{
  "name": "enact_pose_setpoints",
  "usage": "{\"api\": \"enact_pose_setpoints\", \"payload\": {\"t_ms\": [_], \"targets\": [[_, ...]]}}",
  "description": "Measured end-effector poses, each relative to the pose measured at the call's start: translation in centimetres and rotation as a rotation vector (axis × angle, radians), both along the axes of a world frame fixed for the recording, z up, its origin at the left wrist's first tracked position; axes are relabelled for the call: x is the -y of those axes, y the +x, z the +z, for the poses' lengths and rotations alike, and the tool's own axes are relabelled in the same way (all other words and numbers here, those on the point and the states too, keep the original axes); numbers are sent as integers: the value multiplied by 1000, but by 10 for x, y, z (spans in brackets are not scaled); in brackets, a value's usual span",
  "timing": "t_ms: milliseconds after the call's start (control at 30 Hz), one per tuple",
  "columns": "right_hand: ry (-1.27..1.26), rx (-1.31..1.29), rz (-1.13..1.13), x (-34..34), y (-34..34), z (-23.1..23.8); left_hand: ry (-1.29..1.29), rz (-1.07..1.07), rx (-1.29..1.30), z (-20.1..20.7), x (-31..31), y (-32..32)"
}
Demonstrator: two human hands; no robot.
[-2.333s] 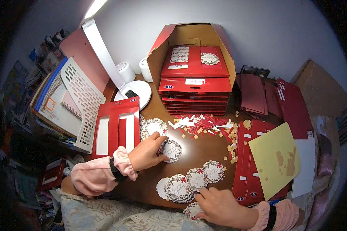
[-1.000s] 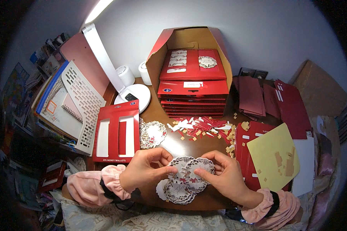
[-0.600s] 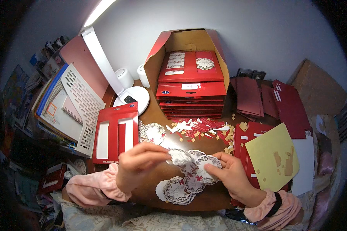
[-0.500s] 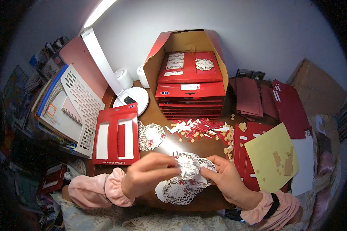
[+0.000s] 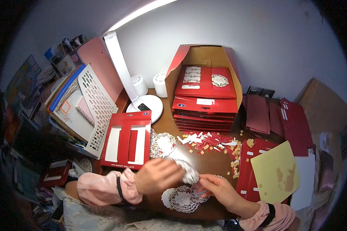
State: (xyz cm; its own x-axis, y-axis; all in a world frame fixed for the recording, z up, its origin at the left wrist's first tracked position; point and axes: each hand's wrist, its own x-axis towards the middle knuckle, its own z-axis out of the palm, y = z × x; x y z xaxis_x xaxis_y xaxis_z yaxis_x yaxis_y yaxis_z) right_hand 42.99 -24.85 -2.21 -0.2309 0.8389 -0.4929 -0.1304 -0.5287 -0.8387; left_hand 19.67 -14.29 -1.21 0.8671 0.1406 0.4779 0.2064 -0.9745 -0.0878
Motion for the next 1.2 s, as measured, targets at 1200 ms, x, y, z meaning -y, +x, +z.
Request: {"api": "enact_pose_setpoints", "payload": {"t_ms": [1200], "targets": [[205,-140,17,22,2,32,-2107,-181,204,21,45,-5]]}}
